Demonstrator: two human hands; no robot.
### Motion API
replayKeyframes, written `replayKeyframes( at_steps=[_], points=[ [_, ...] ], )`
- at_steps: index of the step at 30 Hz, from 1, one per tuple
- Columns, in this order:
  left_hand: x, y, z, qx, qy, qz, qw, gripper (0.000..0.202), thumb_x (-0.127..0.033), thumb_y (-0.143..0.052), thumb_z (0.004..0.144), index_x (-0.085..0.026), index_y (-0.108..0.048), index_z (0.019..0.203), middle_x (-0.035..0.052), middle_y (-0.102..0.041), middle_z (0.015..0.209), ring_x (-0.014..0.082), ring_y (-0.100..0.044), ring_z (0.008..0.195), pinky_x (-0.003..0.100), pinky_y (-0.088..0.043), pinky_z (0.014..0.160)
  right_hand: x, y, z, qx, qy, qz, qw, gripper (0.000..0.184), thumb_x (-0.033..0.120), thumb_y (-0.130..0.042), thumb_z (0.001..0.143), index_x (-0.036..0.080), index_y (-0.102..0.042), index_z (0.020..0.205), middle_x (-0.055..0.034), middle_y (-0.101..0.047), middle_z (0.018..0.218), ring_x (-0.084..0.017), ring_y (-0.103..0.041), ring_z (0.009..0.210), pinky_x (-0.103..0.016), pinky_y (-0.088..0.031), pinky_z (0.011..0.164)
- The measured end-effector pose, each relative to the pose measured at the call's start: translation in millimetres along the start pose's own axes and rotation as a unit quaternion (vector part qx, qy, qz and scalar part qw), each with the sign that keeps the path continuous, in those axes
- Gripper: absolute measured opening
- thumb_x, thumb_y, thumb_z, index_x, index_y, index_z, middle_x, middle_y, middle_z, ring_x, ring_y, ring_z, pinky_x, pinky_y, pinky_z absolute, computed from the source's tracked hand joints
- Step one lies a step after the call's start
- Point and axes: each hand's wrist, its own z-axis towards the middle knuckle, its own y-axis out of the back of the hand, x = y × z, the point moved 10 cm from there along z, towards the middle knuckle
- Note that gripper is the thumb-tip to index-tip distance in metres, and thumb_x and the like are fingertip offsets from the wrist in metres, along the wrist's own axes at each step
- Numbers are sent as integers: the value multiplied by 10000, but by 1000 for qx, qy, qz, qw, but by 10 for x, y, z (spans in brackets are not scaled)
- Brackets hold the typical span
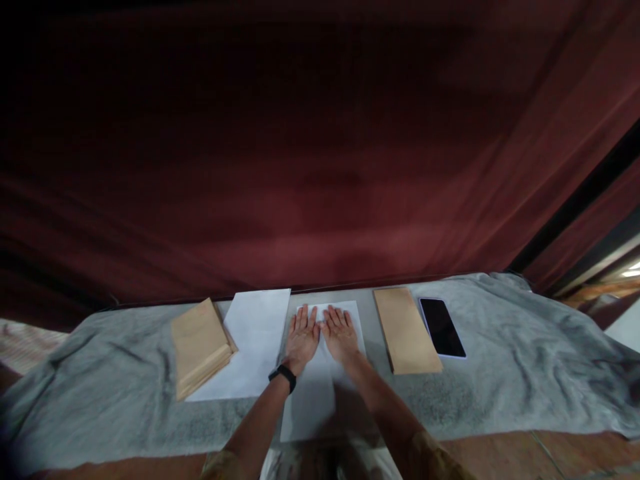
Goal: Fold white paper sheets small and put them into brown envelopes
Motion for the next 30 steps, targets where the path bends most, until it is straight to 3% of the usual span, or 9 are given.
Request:
replayKeyframes(
  at_steps=[4, 9, 13, 19, 24, 28, 30],
  points=[
    [22, -47, 6, 0, 6, -6, 1000, 575, -385, -287, 1051, -189, -352, 1587, 131, -334, 1652, 292, -280, 1542, 516, -281, 1238, -166, 27, 74, -47, -3, -15, 999, 522, 366, -306, 1067, 167, -498, 1509, -124, -508, 1541, -259, -458, 1440, -487, -275, 1219],
    [30, -63, 4, 4, 7, -5, 1000, 596, -416, -273, 1053, -167, -345, 1589, 141, -357, 1640, 290, -289, 1539, 508, -280, 1239, -452, 52, 40, -76, -65, -31, 995, 606, 413, -250, 1067, 77, -442, 1533, -190, -494, 1538, -297, -460, 1436, -511, -293, 1200],
    [18, -48, 0, 4, 7, -2, 1000, 615, -436, -267, 1053, -137, -348, 1584, 156, -353, 1639, 295, -288, 1538, 496, -273, 1242, -576, 121, -84, -105, -90, -40, 990, 642, 433, -246, 1067, 24, -428, 1527, -241, -479, 1535, -321, -474, 1420, -517, -298, 1195],
    [13, -25, 4, -2, 11, -1, 1000, 608, -425, -294, 1043, -153, -354, 1584, 147, -348, 1642, 295, -274, 1544, 515, -261, 1243, -665, 259, -358, -142, -111, -31, 983, 645, 381, -279, 1059, 5, -286, 1582, -288, -466, 1526, -347, -504, 1393, -578, -314, 1164],
    [-5, -2, -12, -11, 13, -4, 1000, 607, -428, -298, 1040, -163, -362, 1582, 137, -384, 1626, 289, -292, 1538, 508, -252, 1246, -541, 429, -791, -182, -91, -30, 979, 636, 305, -327, 1045, 38, -215, 1612, -274, -431, 1558, -357, -501, 1398, -577, -361, 1132],
    [-31, 55, -7, -20, 6, -12, 1000, 596, -418, -296, 1043, -165, -369, 1578, 129, -411, 1614, 275, -288, 1540, 497, -234, 1254, -191, 398, -1170, -108, -17, -46, 993, 586, 301, -357, 1042, 96, -328, 1590, -194, -429, 1590, -315, -440, 1452, -508, -353, 1172],
    [-29, 78, 6, -10, 4, -19, 1000, 594, -418, -309, 1043, -158, -380, 1572, 134, -417, 1609, 270, -293, 1539, 492, -234, 1257, -88, 396, -1328, -79, -15, -49, 996, 585, 333, -392, 1035, 116, -366, 1577, -168, -442, 1589, -300, -438, 1455, -489, -324, 1200]
  ],
)
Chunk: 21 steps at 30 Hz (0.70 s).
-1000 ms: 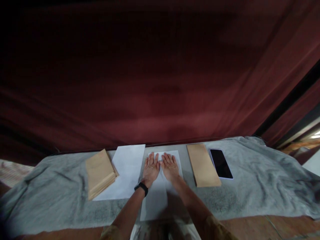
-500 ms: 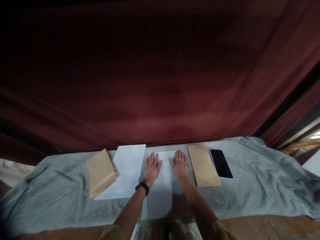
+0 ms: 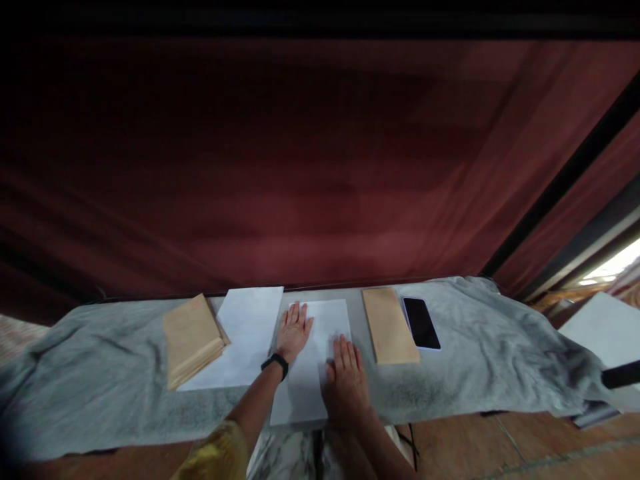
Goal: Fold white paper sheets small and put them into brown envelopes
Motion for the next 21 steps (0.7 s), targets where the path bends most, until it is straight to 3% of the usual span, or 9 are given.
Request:
replayKeyframes(
  at_steps=[5, 8, 11, 17, 21],
  points=[
    [-24, 114, -142, 9, -6, -6, 1000, 577, -397, -312, 1049, -118, -424, 1542, 148, -434, 1595, 256, -326, 1525, 478, -238, 1263, 69, 90, -143, -5, -3, -14, 1000, 542, 333, -405, 1031, 140, -452, 1535, -148, -491, 1556, -288, -475, 1427, -480, -289, 1218],
    [-135, 129, -473, 11, -32, -10, 999, 567, -402, -288, 1060, -137, -424, 1543, 131, -422, 1605, 242, -330, 1524, 468, -273, 1253, 69, 95, -130, -17, 4, -18, 1000, 544, 339, -412, 1032, 134, -453, 1534, -160, -503, 1544, -290, -483, 1421, -482, -294, 1213],
    [-274, 96, -907, 17, -87, -19, 996, 535, -459, -330, 1056, -260, -436, 1541, 63, -411, 1619, 248, -340, 1520, 516, -287, 1244, 69, 70, -112, -5, 6, -26, 1000, 548, 341, -403, 1041, 115, -441, 1538, -175, -481, 1555, -295, -471, 1430, -492, -300, 1208],
    [9, 222, -1532, -34, -47, -10, 998, 593, -448, -380, 1049, -128, -405, 1547, 164, -437, 1590, 279, -414, 1478, 500, -368, 1203, 47, 90, -178, 17, 8, -23, 1000, 527, 328, -375, 1054, 110, -447, 1529, -181, -437, 1585, -297, -437, 1456, -515, -326, 1192],
    [103, 310, -1965, -56, -60, -25, 996, 606, -435, -446, 1033, -119, -396, 1548, 182, -432, 1592, 293, -420, 1474, 485, -401, 1180, -37, 162, -396, 13, 22, -17, 1000, 529, 322, -379, 1055, 150, -414, 1553, -153, -412, 1607, -292, -430, 1462, -519, -320, 1202]
  ],
)
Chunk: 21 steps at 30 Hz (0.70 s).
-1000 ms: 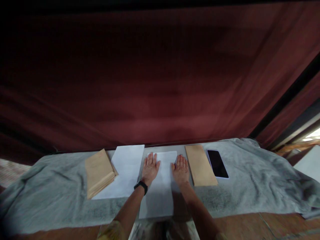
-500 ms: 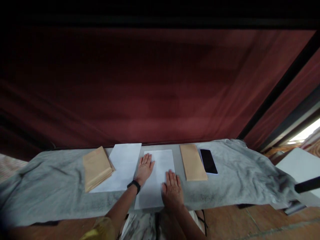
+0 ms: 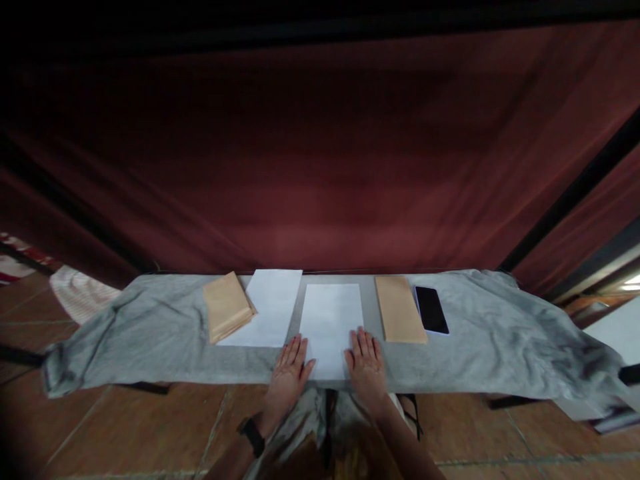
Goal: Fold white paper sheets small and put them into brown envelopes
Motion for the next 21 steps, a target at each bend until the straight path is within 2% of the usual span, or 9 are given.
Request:
replayKeyframes(
  at_steps=[3, 5, 9, 13, 17, 21],
  points=[
    [-104, 71, -263, 13, -48, -23, 998, 639, -387, -511, 1007, -170, -336, 1581, 154, -377, 1631, 292, -350, 1513, 506, -373, 1199, -32, 67, -200, 0, 29, 12, 999, 576, 343, -398, 1048, 163, -338, 1593, -144, -393, 1619, -285, -435, 1460, -511, -304, 1221],
    [-137, 119, -321, 35, -65, -38, 997, 576, -313, -481, 1016, -208, -363, 1570, 121, -409, 1620, 270, -366, 1506, 497, -379, 1197, -44, 129, -304, 2, 51, 26, 998, 604, 359, -418, 1043, 160, -311, 1603, -144, -392, 1619, -280, -430, 1463, -502, -295, 1232],
    [-81, 175, -207, 100, -48, -51, 992, 450, -297, -452, 1034, -218, -513, 1473, 105, -531, 1535, 265, -483, 1429, 494, -421, 1166, -71, 239, -424, 24, 96, 63, 993, 663, 384, -488, 1012, 160, -299, 1607, -148, -374, 1630, -279, -408, 1478, -491, -318, 1227],
    [-85, 195, -120, 151, -63, -59, 985, 432, -228, -521, 993, -215, -572, 1421, 112, -557, 1510, 291, -491, 1422, 522, -417, 1165, -122, 291, -468, 50, 125, 107, 985, 641, 299, -510, 982, 197, -343, 1592, -118, -404, 1621, -268, -411, 1477, -489, -367, 1204],
    [-86, 285, -80, 146, -63, -109, 981, 379, -142, -496, 973, -203, -665, 1307, 113, -637, 1422, 266, -561, 1356, 484, -440, 1150, -182, 304, -444, 57, 111, 145, 982, 563, 208, -483, 982, 222, -435, 1543, -93, -488, 1570, -246, -455, 1449, -489, -405, 1190],
    [-51, 464, -22, 95, -29, -192, 976, 350, -154, -438, 989, -206, -737, 1164, 105, -727, 1268, 246, -652, 1219, 451, -493, 1092, -213, 327, -405, 58, 93, 189, 976, 533, 157, -500, 948, 230, -527, 1476, -94, -560, 1509, -248, -517, 1400, -515, -421, 1183]
  ],
)
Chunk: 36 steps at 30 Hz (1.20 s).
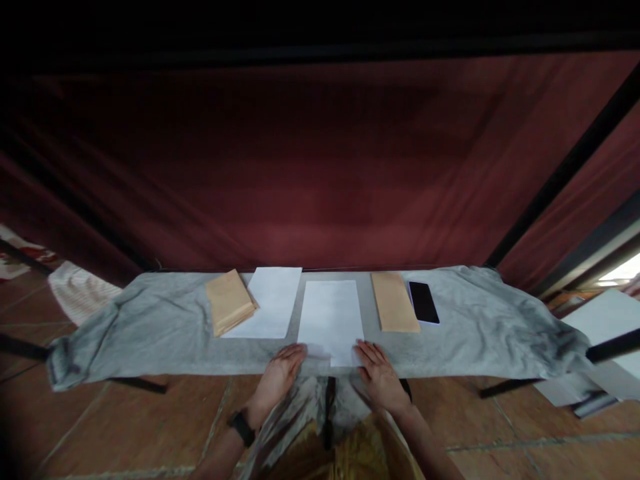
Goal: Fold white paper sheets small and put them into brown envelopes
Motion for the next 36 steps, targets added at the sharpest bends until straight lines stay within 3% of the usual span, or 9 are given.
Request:
replayKeyframes(
  at_steps=[6, 11, 17, 19, 22, 25, 27, 31, 36],
  points=[
    [-129, 203, -151, -13, 2, -140, 990, 325, -314, -455, 1015, -240, -761, 1095, 75, -772, 1147, 239, -697, 1095, 396, -533, 1004, -160, 184, -110, -11, -67, 82, 994, 492, 152, -501, 915, 255, -637, 1376, -80, -674, 1373, -251, -628, 1274, -484, -508, 1111],
    [-129, 406, -309, -15, 61, -257, 964, 326, -416, -497, 1001, -256, -776, 1050, 45, -794, 1062, 213, -723, 983, 315, -552, 922, -175, 341, -205, -27, -89, 140, 986, 407, 274, -550, 948, 305, -672, 1335, -61, -682, 1361, -253, -634, 1267, -476, -515, 1105],
    [30, 558, -167, -95, 118, -328, 932, 383, -525, -554, 951, -209, -771, 956, 51, -782, 949, 221, -704, 932, 328, -546, 898, -109, 288, -34, -72, -72, 170, 980, 363, 475, -558, 977, 265, -726, 1220, -87, -730, 1267, -281, -661, 1219, -512, -532, 1075],
    [146, 540, -67, -124, 133, -342, 922, 406, -551, -574, 927, -193, -754, 988, 58, -771, 947, 225, -696, 930, 329, -551, 862, -117, 254, 80, -85, -77, 161, 980, 374, 494, -512, 991, 254, -747, 1156, -95, -754, 1203, -286, -685, 1166, -515, -545, 1048],
    [338, 467, 48, -164, 153, -357, 907, 483, -534, -613, 895, -178, -675, 1216, 68, -758, 1001, 214, -692, 924, 324, -553, 829, -170, 231, 262, -90, -104, 145, 980, 400, 475, -439, 1010, 244, -764, 1047, -101, -782, 1063, -288, -723, 1049, -495, -570, 985],
    [448, 305, 120, -151, 155, -361, 907, 610, -458, -660, 871, -183, -539, 1402, 94, -745, 1137, 217, -692, 1006, 348, -548, 898, -236, 233, 405, -84, -131, 146, 977, 396, 462, -422, 1009, 236, -746, 979, -92, -784, 964, -274, -742, 944, -423, -599, 882],
    [485, 189, 146, -129, 155, -341, 918, 581, -403, -673, 856, -175, -555, 1377, 104, -740, 1176, 227, -690, 1037, 370, -548, 924, -292, 224, 459, -76, -153, 149, 974, 389, 469, -409, 1012, 235, -720, 990, -75, -783, 925, -254, -748, 877, -359, -600, 787],
    [572, 41, 185, -115, 183, -263, 940, 390, -292, -610, 862, -157, -648, 1226, 85, -768, 1069, 224, -711, 935, 372, -564, 868, -390, 200, 487, -75, -190, 131, 970, 382, 483, -386, 1012, 240, -673, 943, -43, -754, 771, -225, -720, 685, -299, -540, 630],
    [640, -18, 247, -134, 220, -209, 943, 496, -213, -599, 849, -164, -604, 1342, 25, -746, 872, 200, -695, 784, 336, -548, 788, -457, 156, 503, -83, -211, 98, 969, 319, 419, -400, 1002, 237, -659, 1040, -39, -752, 779, -221, -728, 710, -301, -514, 677]
  ],
)
